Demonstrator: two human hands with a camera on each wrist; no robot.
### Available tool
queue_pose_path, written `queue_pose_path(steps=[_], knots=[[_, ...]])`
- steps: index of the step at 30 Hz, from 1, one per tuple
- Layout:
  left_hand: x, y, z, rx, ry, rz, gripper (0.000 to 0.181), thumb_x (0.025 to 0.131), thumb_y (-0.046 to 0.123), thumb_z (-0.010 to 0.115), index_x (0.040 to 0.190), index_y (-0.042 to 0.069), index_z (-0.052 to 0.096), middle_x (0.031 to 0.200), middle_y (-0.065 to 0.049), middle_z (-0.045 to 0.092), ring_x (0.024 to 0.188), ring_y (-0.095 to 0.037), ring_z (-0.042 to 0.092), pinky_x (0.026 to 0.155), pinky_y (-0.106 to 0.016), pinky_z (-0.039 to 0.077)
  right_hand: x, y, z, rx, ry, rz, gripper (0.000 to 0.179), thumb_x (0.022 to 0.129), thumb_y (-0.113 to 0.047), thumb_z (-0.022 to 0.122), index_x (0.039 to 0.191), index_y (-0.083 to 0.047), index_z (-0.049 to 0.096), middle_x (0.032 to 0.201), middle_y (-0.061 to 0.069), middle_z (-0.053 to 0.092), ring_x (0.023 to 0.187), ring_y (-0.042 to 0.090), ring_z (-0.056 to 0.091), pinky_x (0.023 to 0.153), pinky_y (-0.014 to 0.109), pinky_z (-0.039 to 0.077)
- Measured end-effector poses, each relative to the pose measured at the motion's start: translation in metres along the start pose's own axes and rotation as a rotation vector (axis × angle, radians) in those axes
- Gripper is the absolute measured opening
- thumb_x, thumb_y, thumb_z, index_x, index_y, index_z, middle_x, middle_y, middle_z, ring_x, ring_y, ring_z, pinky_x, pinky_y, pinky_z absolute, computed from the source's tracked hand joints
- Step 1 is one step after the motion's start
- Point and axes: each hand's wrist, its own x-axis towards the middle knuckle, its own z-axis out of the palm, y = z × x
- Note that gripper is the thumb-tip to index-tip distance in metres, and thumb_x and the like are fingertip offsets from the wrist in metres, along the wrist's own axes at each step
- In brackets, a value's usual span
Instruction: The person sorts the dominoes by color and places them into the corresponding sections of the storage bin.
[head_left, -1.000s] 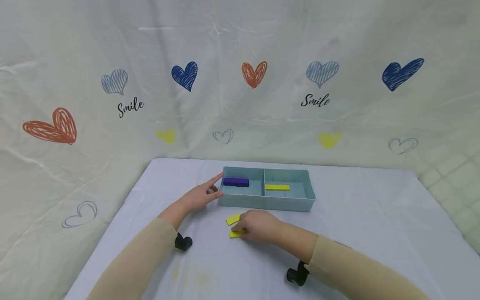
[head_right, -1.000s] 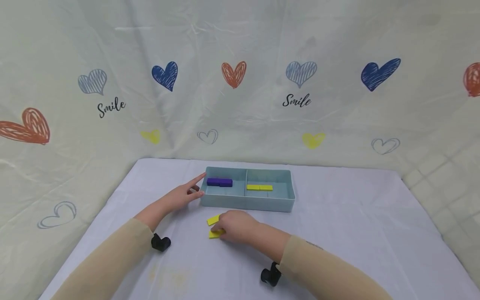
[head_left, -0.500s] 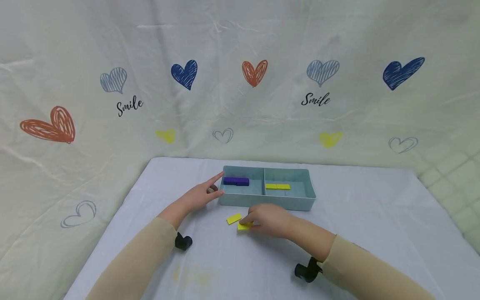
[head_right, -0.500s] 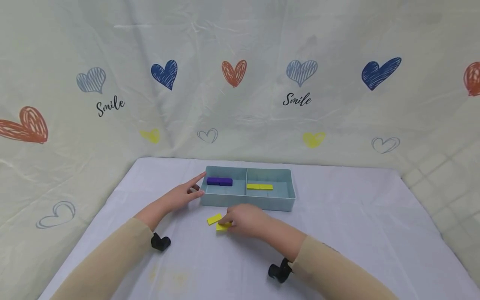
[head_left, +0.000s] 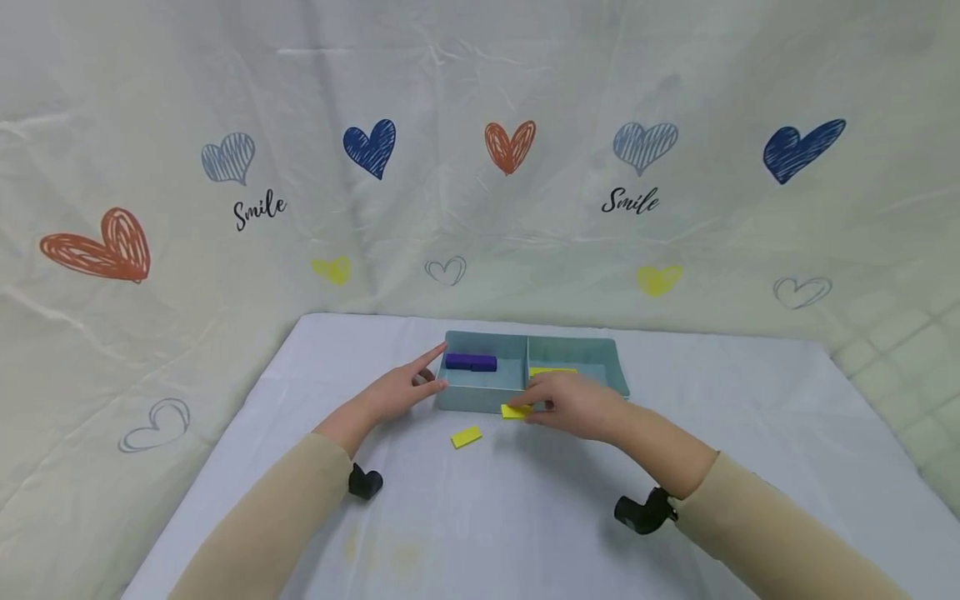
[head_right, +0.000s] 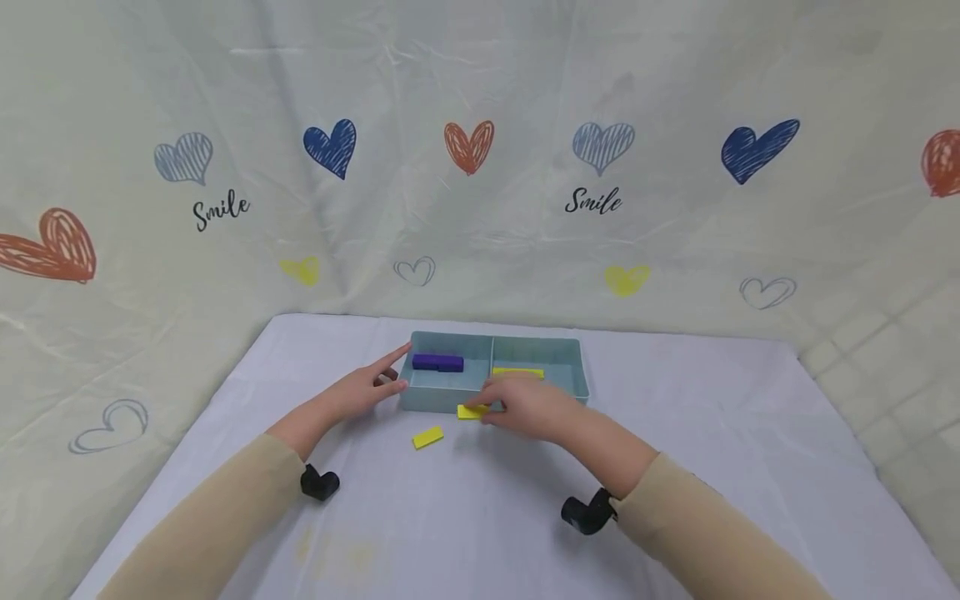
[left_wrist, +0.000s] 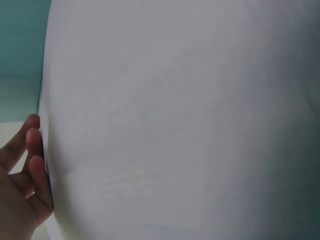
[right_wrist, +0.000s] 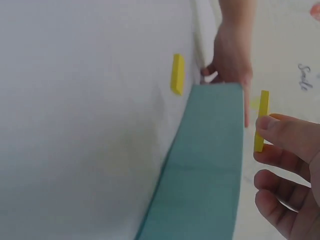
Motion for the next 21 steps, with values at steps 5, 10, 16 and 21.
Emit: queue_pose_path(steps=[5,10,16,21], knots=[[0.000,-0.001,0.000,-0.003,0.000,-0.001,0.072,0.095,0.059,0.054,0.153,0.057,0.011,0.130,-0.001,0.057,0.100,-0.020,0.059,0.086,-0.043,0.050,-0.005,0.025,-0.013,-0.022,0.073,0.036,0.028,0.090,-0.018,0.075,0.117,-0.023,0.075,0.097,-0.014,0.064,0.080,0.007,0.058,0.069,0.026,0.051],[0.002,-0.003,0.002,0.001,-0.001,-0.010,0.072,0.094,0.063,0.054,0.151,0.060,0.011,0.130,0.000,0.057,0.101,-0.019,0.059,0.087,-0.042,0.050,-0.009,0.049,-0.024,0.002,0.114,0.093,0.027,0.089,-0.016,0.075,0.116,-0.017,0.075,0.108,-0.007,0.069,0.091,0.014,0.063,0.076,0.031,0.052],[0.003,-0.004,0.002,0.008,0.003,-0.014,0.071,0.093,0.063,0.054,0.151,0.060,0.011,0.130,0.000,0.057,0.100,-0.020,0.059,0.088,-0.044,0.049,-0.009,0.067,-0.032,0.027,0.123,0.176,0.028,0.089,-0.015,0.075,0.117,-0.015,0.075,0.110,-0.003,0.070,0.092,0.015,0.060,0.079,0.035,0.050],[0.005,-0.005,0.003,0.002,0.003,-0.010,0.071,0.093,0.063,0.054,0.150,0.061,0.011,0.129,0.000,0.057,0.100,-0.020,0.059,0.087,-0.043,0.049,-0.003,0.077,-0.031,0.028,0.101,0.215,0.028,0.090,-0.018,0.074,0.118,-0.015,0.074,0.109,-0.003,0.069,0.087,0.014,0.058,0.075,0.033,0.049]])
